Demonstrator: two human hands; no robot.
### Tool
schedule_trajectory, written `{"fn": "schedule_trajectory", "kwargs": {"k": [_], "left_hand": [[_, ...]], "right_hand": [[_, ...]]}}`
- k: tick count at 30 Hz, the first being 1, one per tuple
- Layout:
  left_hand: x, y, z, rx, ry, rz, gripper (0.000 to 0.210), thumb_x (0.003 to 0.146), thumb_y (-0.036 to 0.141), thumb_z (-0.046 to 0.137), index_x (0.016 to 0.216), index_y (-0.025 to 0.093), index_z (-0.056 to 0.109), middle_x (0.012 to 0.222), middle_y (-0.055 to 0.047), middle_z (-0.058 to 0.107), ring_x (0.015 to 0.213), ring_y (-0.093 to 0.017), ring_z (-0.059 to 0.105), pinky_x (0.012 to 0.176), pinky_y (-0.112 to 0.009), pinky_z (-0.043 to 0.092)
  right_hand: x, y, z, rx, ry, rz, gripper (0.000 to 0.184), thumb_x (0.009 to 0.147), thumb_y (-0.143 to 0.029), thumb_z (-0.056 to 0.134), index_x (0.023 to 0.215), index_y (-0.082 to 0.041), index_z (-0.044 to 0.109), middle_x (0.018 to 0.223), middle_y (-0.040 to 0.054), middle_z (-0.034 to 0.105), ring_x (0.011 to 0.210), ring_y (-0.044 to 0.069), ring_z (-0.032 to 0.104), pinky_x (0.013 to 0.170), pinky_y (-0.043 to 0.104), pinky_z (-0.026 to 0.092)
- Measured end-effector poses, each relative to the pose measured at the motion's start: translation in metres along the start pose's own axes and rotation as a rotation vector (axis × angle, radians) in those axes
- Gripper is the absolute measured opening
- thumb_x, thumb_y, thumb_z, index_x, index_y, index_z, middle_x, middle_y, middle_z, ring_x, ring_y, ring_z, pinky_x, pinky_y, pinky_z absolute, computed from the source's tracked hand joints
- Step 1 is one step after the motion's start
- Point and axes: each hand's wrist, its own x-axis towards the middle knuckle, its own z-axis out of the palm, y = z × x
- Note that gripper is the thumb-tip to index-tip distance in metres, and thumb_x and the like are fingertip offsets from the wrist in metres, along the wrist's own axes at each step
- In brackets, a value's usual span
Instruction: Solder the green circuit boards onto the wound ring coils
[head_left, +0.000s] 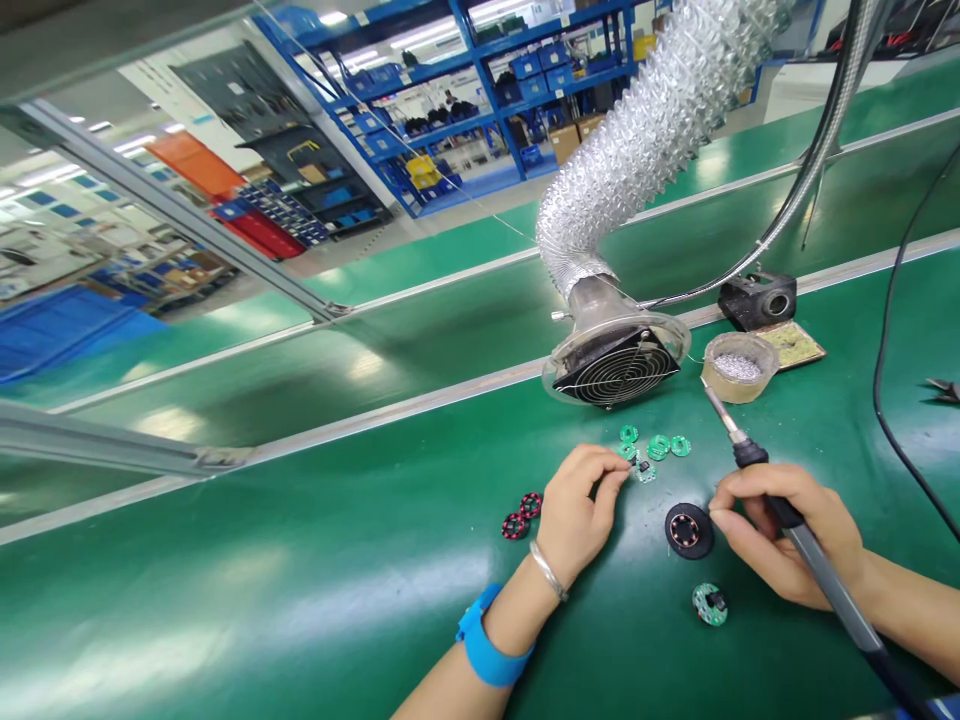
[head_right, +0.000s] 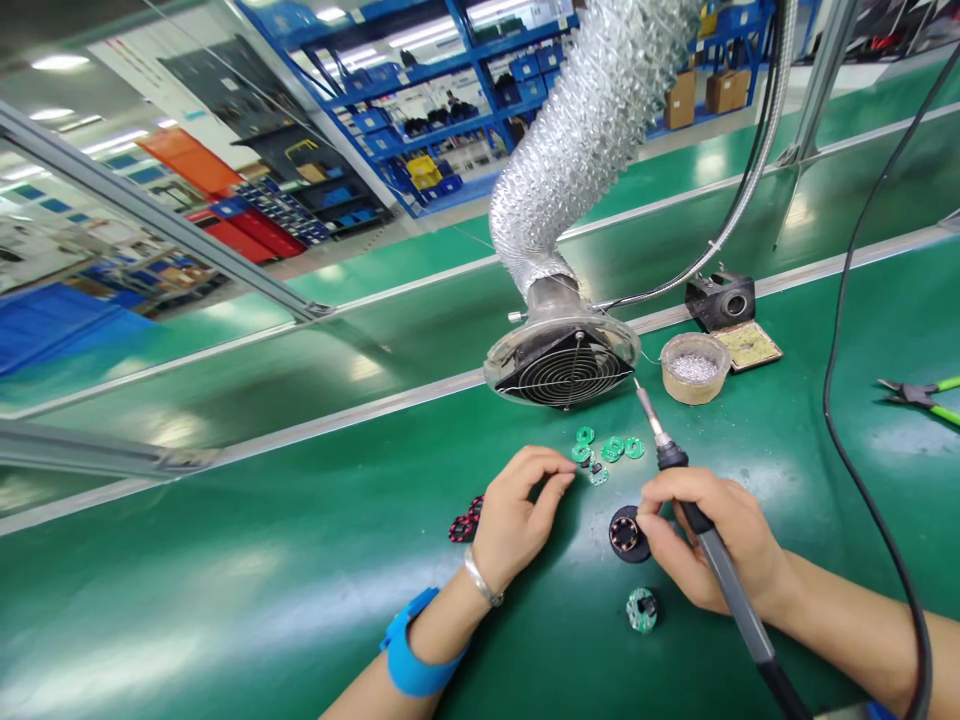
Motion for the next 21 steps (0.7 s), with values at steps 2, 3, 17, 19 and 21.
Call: {"fn": "schedule_trajectory", "kwargs": {"k": [2, 3, 17, 19, 21], "left_hand": [[0.002, -0.001, 0.004, 0.128, -0.088, 0.016, 0.016, 0.087, 0.016, 0.058, 0.101, 0.017, 0.067, 0.090, -0.007, 0.064, 0.085, -0.020, 0.059, 0.077, -0.034, 0.050], [0.002, -0.001, 0.006, 0.183, -0.133, 0.029, 0.021, 0.087, 0.018, 0.059, 0.107, 0.017, 0.067, 0.093, -0.008, 0.063, 0.086, -0.021, 0.057, 0.078, -0.036, 0.050], [-0.009, 0.025, 0.008, -0.023, -0.175, -0.036, 0.018, 0.089, 0.008, 0.048, 0.094, 0.019, 0.061, 0.090, -0.006, 0.064, 0.088, -0.020, 0.057, 0.080, -0.037, 0.048], [-0.010, 0.031, 0.006, -0.182, -0.134, -0.094, 0.020, 0.089, 0.010, 0.048, 0.101, 0.020, 0.062, 0.090, -0.005, 0.063, 0.084, -0.017, 0.059, 0.075, -0.032, 0.050], [-0.012, 0.037, 0.006, -0.351, -0.127, -0.181, 0.028, 0.087, 0.012, 0.053, 0.113, 0.021, 0.059, 0.088, -0.004, 0.063, 0.077, -0.015, 0.060, 0.069, -0.027, 0.051]], "right_hand": [[0.001, 0.002, 0.000, -0.014, -0.020, 0.017, 0.030, 0.083, -0.009, 0.060, 0.109, -0.021, 0.051, 0.075, -0.0027, 0.066, 0.040, 0.006, 0.045, 0.044, 0.020, 0.044], [0.002, 0.002, 0.000, -0.021, -0.031, 0.021, 0.030, 0.084, -0.009, 0.060, 0.109, -0.021, 0.051, 0.075, -0.0027, 0.065, 0.042, 0.006, 0.046, 0.044, 0.020, 0.045], [0.003, 0.009, 0.005, -0.152, -0.105, -0.113, 0.028, 0.084, -0.008, 0.056, 0.109, -0.020, 0.054, 0.084, 0.0025, 0.069, 0.065, 0.013, 0.065, 0.063, 0.025, 0.056], [0.004, 0.007, 0.005, -0.134, -0.127, -0.159, 0.032, 0.085, -0.006, 0.055, 0.113, -0.020, 0.053, 0.094, 0.0055, 0.070, 0.074, 0.015, 0.067, 0.068, 0.027, 0.057], [0.005, 0.003, 0.005, -0.114, -0.183, -0.229, 0.036, 0.086, -0.005, 0.052, 0.117, -0.021, 0.050, 0.109, 0.0093, 0.069, 0.091, 0.018, 0.067, 0.078, 0.032, 0.058]]}}
